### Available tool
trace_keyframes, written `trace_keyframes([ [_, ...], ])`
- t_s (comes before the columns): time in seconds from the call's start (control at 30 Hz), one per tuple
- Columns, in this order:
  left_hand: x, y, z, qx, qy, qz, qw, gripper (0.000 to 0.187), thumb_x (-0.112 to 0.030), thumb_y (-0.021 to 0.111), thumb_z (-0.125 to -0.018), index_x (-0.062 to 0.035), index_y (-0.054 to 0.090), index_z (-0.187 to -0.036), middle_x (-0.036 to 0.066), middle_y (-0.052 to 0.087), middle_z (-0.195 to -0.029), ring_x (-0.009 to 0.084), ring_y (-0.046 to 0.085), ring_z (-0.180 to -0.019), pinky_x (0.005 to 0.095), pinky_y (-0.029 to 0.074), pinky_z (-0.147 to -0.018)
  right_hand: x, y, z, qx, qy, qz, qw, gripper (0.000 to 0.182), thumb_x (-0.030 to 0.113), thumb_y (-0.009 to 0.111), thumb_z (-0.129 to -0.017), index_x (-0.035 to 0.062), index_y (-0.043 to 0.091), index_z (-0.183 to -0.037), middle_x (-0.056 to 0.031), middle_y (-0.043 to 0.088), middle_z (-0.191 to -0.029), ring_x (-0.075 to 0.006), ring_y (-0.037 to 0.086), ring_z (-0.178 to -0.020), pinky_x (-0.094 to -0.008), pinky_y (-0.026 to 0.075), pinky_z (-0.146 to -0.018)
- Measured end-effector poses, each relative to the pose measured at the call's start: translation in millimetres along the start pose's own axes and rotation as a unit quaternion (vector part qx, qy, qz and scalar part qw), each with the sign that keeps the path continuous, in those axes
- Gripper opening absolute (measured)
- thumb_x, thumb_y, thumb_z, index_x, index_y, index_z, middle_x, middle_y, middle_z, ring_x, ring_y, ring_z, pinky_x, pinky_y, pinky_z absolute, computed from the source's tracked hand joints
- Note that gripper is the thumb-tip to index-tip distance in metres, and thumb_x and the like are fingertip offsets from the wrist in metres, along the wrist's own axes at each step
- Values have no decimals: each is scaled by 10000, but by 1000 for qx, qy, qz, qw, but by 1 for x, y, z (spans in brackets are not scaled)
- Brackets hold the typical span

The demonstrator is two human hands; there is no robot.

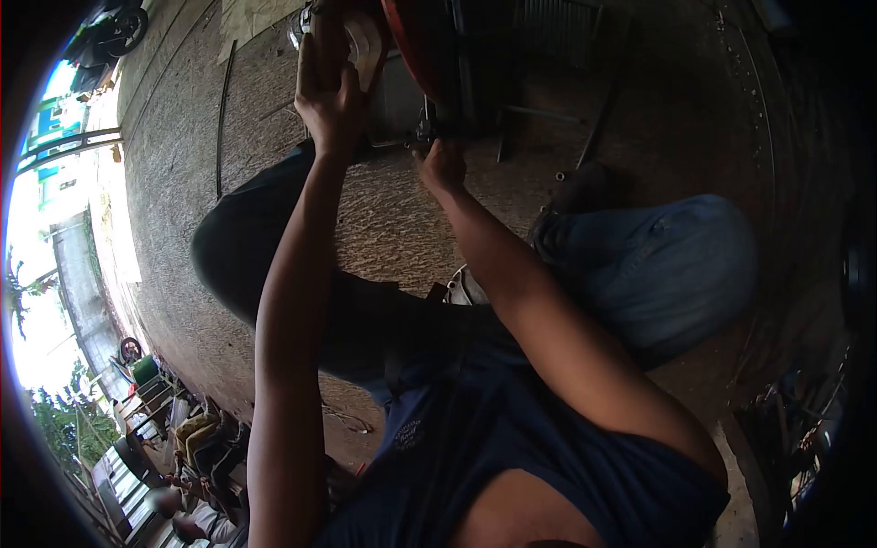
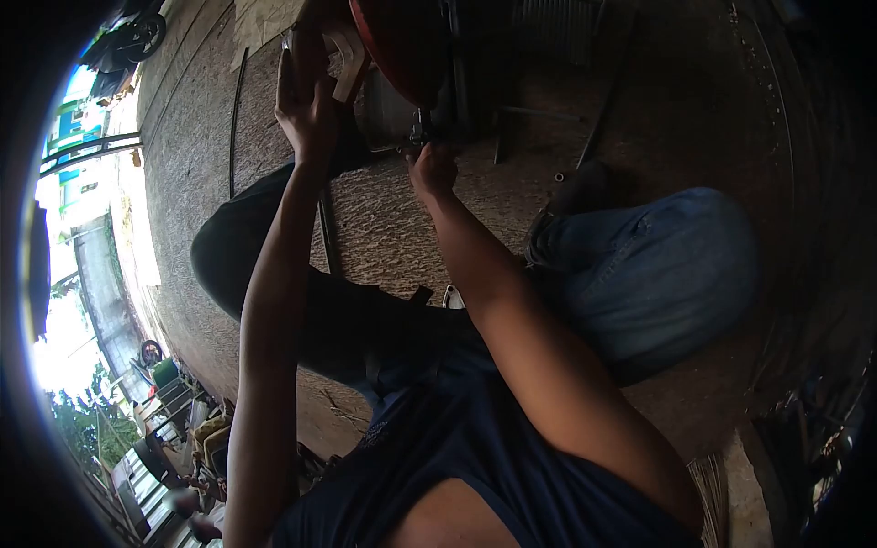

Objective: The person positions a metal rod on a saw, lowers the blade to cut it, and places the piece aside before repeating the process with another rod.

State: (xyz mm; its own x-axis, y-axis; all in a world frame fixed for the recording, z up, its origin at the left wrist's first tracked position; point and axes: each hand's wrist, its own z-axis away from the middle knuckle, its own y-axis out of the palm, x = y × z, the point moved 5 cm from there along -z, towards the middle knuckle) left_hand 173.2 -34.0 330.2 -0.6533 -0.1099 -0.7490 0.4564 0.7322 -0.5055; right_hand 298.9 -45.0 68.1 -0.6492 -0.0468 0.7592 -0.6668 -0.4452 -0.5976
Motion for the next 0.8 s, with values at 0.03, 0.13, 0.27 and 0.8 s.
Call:
trace_keyframes([
  [0.03,-1,0,0,-5,10,3,1000,668,-194,649,-872,33,432,-1461,256,580,-1359,318,623,-1194,391,499,-989,-2,4,-2,-2,1,-1,1000,554,364,715,-880,-42,571,-1228,-269,489,-1328,-434,489,-1234,-526,448,-1007],
  [0.13,0,-1,-1,-10,23,-7,1000,672,-196,651,-870,37,430,-1461,257,591,-1346,308,630,-1182,388,500,-983,-10,18,0,-56,-2,17,998,557,359,706,-887,-46,556,-1239,-269,509,-1313,-431,502,-1233,-517,444,-1000],
  [0.27,2,-1,-1,-12,26,-5,1000,666,-154,615,-846,53,430,-1451,283,613,-1294,340,648,-1157,401,521,-977,-13,18,1,-146,-4,-78,986,437,347,715,-879,-56,647,-1034,-251,645,-1028,-447,623,-1003,-514,496,-875],
  [0.8,-2,-1,-3,-25,33,-5,999,672,-162,629,-834,64,440,-1438,268,622,-1293,321,652,-1157,385,515,-980,-58,86,-13,115,275,-803,516,346,185,529,-1014,-95,459,-1205,-228,664,-1022,-358,697,-788,-487,641,-664],
])
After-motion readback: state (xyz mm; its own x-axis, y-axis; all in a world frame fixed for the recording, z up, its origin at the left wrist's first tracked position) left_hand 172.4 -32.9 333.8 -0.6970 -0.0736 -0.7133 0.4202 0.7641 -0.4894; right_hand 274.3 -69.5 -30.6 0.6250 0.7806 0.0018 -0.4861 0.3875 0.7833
